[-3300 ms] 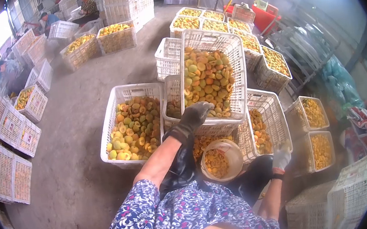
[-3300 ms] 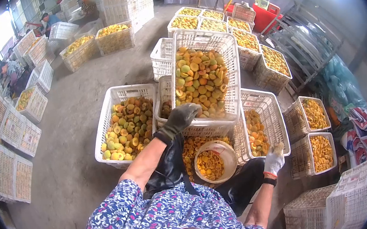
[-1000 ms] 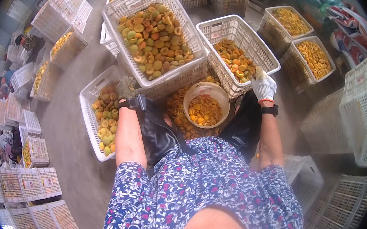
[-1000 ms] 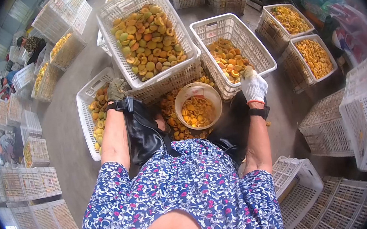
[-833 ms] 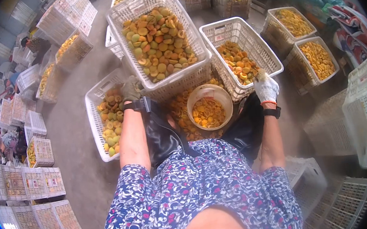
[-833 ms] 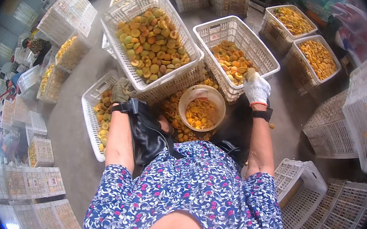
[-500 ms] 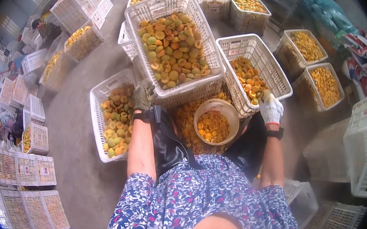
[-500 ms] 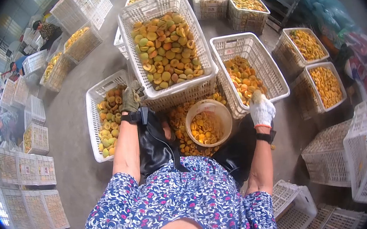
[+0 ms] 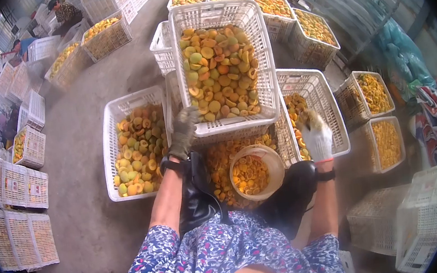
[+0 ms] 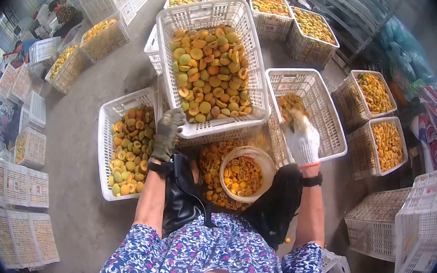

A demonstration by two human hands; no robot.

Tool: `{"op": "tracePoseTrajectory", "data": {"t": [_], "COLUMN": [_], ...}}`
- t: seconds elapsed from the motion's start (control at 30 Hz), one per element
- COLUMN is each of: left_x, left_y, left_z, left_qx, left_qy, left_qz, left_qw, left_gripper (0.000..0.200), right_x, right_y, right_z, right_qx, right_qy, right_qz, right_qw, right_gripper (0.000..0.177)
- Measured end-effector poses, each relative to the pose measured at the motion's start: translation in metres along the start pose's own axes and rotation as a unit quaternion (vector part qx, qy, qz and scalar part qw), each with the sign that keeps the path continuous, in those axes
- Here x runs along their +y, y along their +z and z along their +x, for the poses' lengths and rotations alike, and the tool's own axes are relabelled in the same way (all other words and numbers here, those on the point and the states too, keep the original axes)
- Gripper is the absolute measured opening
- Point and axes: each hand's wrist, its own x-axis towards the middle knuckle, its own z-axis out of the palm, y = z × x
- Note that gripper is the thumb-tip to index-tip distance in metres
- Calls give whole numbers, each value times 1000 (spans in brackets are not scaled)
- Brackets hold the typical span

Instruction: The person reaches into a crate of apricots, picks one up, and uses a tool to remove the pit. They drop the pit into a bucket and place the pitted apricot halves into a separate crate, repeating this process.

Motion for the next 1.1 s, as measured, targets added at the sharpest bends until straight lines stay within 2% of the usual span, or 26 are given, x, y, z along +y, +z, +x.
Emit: {"op": "tracePoseTrajectory", "data": {"t": [0.03, 0.07, 0.1, 0.13, 0.2, 0.23, 0.3, 0.37, 0.43, 0.47, 0.5, 0.57, 0.6, 0.67, 0.7, 0.77, 0.83, 0.9, 0.97, 1.07, 1.1], "left_x": [-6, 3, 15, 21, 28, 25, 16, -8, -39, -25, -25, -25, -25, -40, -47, -35, -32, -37, -43, -57, -59], "left_y": [7, 22, 39, 54, 75, 82, 91, 88, 78, 79, 80, 83, 86, 92, 94, 95, 99, 98, 101, 107, 108], "left_z": [7, 8, 6, 7, 11, 15, 22, 23, 24, 22, 22, 22, 20, 22, 23, 20, 22, 21, 22, 26, 27], "left_qx": [-48, -71, -91, -86, -159, -154, -202, -220, -190, -258, -258, -281, -261, -262, -264, -262, -285, -277, -269, -270, -274], "left_qy": [64, 165, 261, 260, 350, 350, 333, 309, 269, 182, 182, 183, 216, 216, 210, 209, 158, 171, 183, 144, 140], "left_qz": [158, 277, 390, 386, 541, 538, 574, 586, 516, 593, 590, 565, 543, 543, 545, 542, 577, 582, 589, 618, 620], "left_qw": [984, 944, 879, 881, 748, 751, 720, 716, 791, 741, 743, 754, 768, 768, 768, 771, 749, 745, 740, 725, 722], "left_gripper": [30, 29, 27, 27, 27, 27, 17, 22, 25, 29, 29, 33, 33, 32, 32, 30, 29, 28, 28, 25, 25], "right_x": [-13, -30, -43, -50, -60, -67, -78, -76, -74, -62, -68, -50, -59, -78, -78, -69, -44, -20, -74, -104, -103], "right_y": [-4, -11, -18, -21, -29, -34, -44, -55, -69, -75, -83, -96, -96, -95, -85, -49, 9, 86, 125, 179, 199], "right_z": [23, 47, 70, 92, 132, 152, 190, 227, 261, 280, 292, 328, 339, 356, 366, 391, 420, 428, 385, 375, 378], "right_qx": [-2, 13, 27, 29, 36, 37, 88, 111, 99, 99, 103, 78, 80, 51, 48, 59, -29, -35, -65, -99, -75], "right_qy": [-3, -26, -51, -62, -91, -119, -182, -207, -226, -266, -268, -275, -277, -182, -180, -178, -207, -242, -167, -157, -175], "right_qz": [-1, -8, -16, -37, -81, -103, -157, -264, -323, -396, -434, -449, -450, -403, -405, -278, -259, -256, -150, -160, -162], "right_qw": [1000, 1000, 998, 997, 992, 987, 967, 935, 914, 873, 854, 847, 845, 896, 895, 942, 943, 935, 972, 969, 968], "right_gripper": [33, 31, 30, 30, 28, 25, 24, 24, 23, 24, 25, 28, 28, 31, 31, 33, 34, 32, 31, 32, 33]}}
